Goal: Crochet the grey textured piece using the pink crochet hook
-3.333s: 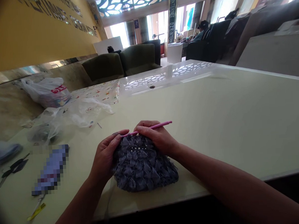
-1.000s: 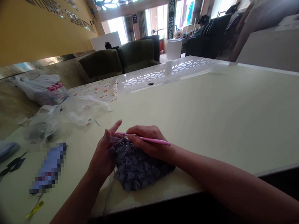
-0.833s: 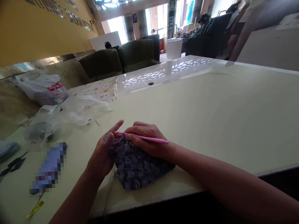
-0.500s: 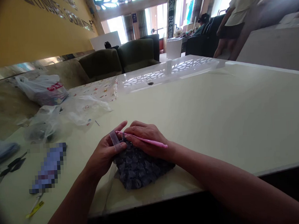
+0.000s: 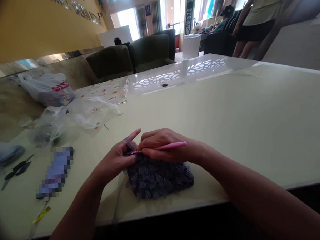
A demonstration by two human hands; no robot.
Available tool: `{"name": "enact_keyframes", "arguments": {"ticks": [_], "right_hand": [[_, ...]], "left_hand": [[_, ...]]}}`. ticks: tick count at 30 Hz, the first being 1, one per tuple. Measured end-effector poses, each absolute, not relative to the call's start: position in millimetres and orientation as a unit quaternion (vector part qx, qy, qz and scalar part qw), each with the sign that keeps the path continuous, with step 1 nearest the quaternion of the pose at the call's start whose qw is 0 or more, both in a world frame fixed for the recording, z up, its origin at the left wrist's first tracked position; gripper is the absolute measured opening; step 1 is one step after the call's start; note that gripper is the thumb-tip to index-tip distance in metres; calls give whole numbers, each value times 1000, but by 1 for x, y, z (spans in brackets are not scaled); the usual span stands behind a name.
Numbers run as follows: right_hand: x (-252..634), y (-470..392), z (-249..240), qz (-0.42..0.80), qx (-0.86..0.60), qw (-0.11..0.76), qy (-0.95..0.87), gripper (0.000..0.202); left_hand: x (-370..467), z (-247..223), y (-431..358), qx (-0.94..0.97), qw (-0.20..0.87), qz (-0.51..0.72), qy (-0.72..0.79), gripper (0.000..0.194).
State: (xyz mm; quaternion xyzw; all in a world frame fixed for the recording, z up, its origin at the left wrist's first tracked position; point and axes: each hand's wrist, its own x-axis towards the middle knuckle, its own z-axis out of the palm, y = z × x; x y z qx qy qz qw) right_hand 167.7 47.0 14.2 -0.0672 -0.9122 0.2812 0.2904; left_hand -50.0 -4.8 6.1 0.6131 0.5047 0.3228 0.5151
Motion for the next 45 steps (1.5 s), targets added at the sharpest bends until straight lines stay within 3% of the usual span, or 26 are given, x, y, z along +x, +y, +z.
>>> {"name": "enact_keyframes", "arguments": {"ticks": [3,7,9,15,21,26,31,34,37,42,45], "right_hand": [[169,47,17,261,-88,261,-925,23],[168,43,18,209,-108,232,-944,23],[166,42,15,163,-122,216,-955,22],[157,45,-2,2,-147,181,-973,22],[145,35,-8,-101,-182,180,-961,22],[133,25,-20,-161,-262,233,-923,17],[133,27,-25,-210,-241,353,-879,21],[140,33,-21,-203,-160,396,-881,19],[147,41,-19,-149,-118,392,-900,16],[157,48,-14,-73,-157,335,-926,13],[161,49,-8,-66,-155,325,-931,17]], "left_hand": [[-46,6,-5,632,453,340,528,8],[-43,2,-6,652,378,342,562,7],[-42,-1,-6,661,343,335,578,14],[-35,-5,-7,659,275,336,614,59],[-31,-8,-8,630,254,347,647,70],[-27,-18,-6,523,358,465,618,41],[-29,-20,-2,341,644,498,470,67],[-36,-17,-1,326,732,446,399,59],[-42,-15,0,340,752,426,371,54],[-46,-13,1,345,740,434,381,72],[-48,-11,2,342,722,450,398,71]]}}
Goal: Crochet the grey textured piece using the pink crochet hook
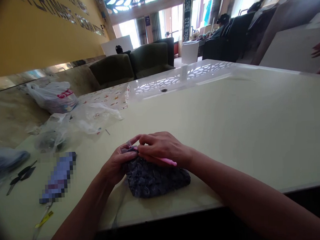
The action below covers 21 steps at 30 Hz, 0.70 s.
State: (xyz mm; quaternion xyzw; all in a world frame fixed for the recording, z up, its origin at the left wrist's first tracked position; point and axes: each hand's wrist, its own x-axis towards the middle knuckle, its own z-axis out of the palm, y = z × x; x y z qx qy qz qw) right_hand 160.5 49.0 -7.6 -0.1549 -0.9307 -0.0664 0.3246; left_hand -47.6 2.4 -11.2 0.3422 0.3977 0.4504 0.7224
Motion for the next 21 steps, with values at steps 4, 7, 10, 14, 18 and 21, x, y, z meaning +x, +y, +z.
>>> {"name": "enact_keyframes", "arguments": {"ticks": [4,7,10,14,18,21], "right_hand": [[164,49,3,36,-143,341,-928,21],[167,50,10,242,-124,370,-888,19],[167,52,13,390,-140,381,-826,18],[157,49,2,482,-193,376,-768,16],[146,39,-8,471,-185,417,-756,12],[147,36,-5,450,-211,448,-743,14]], "left_hand": [[-50,-9,4,359,686,473,421,56],[-53,-8,4,381,662,476,436,50],[-54,-8,4,393,645,482,444,50],[-49,-13,1,397,641,490,437,54],[-40,-15,-4,427,664,467,398,51],[-41,-10,-4,535,594,440,410,38]]}}
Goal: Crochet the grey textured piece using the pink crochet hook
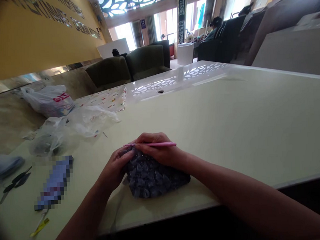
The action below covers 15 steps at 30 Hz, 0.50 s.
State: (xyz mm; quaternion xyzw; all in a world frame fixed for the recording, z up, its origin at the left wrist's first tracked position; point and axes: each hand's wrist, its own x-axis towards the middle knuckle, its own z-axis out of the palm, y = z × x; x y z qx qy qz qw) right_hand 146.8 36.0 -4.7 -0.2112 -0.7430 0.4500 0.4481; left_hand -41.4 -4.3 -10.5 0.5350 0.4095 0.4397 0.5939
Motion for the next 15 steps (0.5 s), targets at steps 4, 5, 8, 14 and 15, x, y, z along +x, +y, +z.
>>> {"name": "enact_keyframes", "arguments": {"ticks": [4,5,8,14,15], "right_hand": [[153,39,5,428,-262,468,-727,18],[154,40,6,427,-265,471,-725,18],[154,40,7,417,-270,482,-722,19],[146,32,-8,392,-241,473,-751,18],[145,31,-11,382,-230,468,-763,18]], "left_hand": [[-56,-2,2,652,403,400,503,45],[-59,-1,3,654,364,400,528,48],[-65,-2,5,620,319,444,563,50],[-46,-8,-3,445,602,522,408,99],[-42,-8,-5,425,613,523,411,100]]}}
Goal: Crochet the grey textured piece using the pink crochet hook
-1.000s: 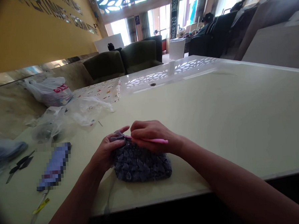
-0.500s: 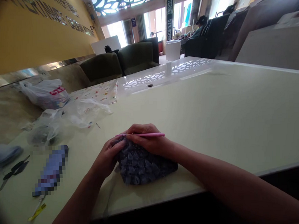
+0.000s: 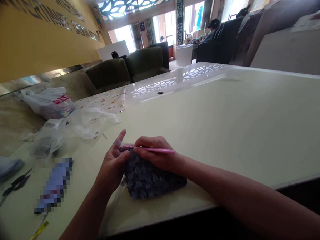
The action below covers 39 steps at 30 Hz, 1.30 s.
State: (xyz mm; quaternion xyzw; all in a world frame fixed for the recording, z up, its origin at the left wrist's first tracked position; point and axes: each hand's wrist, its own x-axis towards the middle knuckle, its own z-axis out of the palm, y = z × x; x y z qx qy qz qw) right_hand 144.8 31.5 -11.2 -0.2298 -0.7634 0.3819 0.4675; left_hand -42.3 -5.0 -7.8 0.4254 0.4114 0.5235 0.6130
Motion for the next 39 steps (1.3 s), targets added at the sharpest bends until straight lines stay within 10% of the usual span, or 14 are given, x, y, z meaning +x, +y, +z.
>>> {"name": "enact_keyframes", "arguments": {"ticks": [15,24,39], "right_hand": [[141,30,-17,-214,-238,413,-853,15],[145,33,-12,-50,-118,536,-834,7],[159,36,2,355,-167,458,-798,16]], "left_hand": [[-27,-5,-10,337,649,524,437,81],[-45,8,-10,369,697,506,350,79],[-52,0,-4,426,633,516,389,52]]}}
